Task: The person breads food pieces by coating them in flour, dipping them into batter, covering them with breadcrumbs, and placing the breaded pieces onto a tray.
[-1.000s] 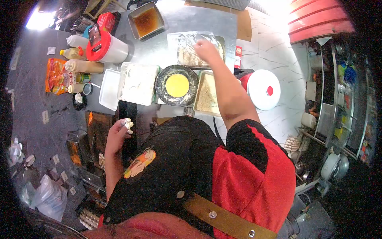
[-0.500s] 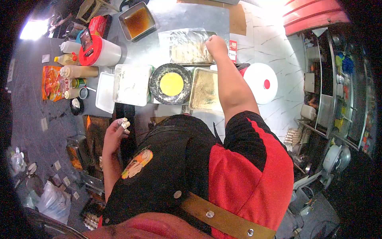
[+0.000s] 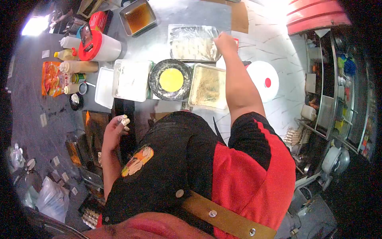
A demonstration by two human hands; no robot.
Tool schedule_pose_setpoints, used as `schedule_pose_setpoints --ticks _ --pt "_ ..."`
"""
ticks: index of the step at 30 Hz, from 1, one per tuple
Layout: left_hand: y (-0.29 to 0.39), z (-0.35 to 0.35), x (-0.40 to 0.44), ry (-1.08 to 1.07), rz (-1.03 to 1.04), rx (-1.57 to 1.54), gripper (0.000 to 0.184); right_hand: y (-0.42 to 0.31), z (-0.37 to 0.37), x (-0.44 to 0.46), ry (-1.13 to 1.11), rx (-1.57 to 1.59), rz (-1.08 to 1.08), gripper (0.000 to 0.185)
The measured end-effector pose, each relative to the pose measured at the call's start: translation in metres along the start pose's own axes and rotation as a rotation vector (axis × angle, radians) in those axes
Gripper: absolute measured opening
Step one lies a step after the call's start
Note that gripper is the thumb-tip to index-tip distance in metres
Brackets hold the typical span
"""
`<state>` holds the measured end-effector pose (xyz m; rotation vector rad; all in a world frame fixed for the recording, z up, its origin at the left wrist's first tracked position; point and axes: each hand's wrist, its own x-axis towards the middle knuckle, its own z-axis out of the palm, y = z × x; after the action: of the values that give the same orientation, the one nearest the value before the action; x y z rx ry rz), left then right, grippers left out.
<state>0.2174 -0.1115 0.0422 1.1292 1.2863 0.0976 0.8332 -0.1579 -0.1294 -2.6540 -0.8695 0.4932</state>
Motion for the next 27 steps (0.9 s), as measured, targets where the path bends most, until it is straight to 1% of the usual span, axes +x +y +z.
schedule_pose_setpoints --ticks 3,6,9,11,15,18,19,22,24,25,27 --pt "-0.003 -0.001 0.002 -0.015 0.003 0.021 0.031 0.004 -0.01 0.0 -0.09 -0.036 -0.027 0.035" --pt "-0.001 0.003 0.001 -0.029 0.007 0.025 0.032 -0.011 -0.032 -0.007 -0.085 -0.085 -0.014 0.039" --pt "0.002 0.004 -0.003 -0.005 -0.015 0.031 0.033 -0.041 -0.039 -0.023 0.04 0.004 -0.159 0.044" --pt "-0.001 0.002 -0.003 -0.009 -0.022 0.036 0.033 -0.068 -0.027 -0.037 -0.058 -0.012 -0.261 0.046" --pt "0.0 0.002 -0.004 -0.03 -0.011 0.032 0.033 -0.09 -0.001 -0.038 -0.131 -0.209 -0.437 0.049" --pt "0.004 0.002 -0.008 0.007 -0.009 0.062 0.032 -0.066 0.007 -0.012 -0.124 -0.133 -0.216 0.052" --pt "0.003 0.002 -0.01 0.017 -0.01 0.043 0.032 -0.061 -0.009 -0.018 -0.136 -0.108 -0.166 0.058" --pt "-0.005 0.0 -0.015 0.043 -0.022 0.013 0.032 -0.04 -0.031 -0.022 -0.145 -0.06 0.03 0.059" --pt "-0.014 -0.002 -0.014 0.058 -0.034 0.031 0.031 -0.004 -0.022 -0.012 -0.108 0.1 0.083 0.062" --pt "-0.015 -0.002 -0.013 0.053 -0.033 0.011 0.032 -0.001 -0.024 -0.015 -0.089 0.181 0.111 0.064" --pt "-0.018 -0.001 -0.012 0.044 -0.037 -0.028 0.032 0.006 -0.029 -0.02 0.055 0.24 0.197 0.061"
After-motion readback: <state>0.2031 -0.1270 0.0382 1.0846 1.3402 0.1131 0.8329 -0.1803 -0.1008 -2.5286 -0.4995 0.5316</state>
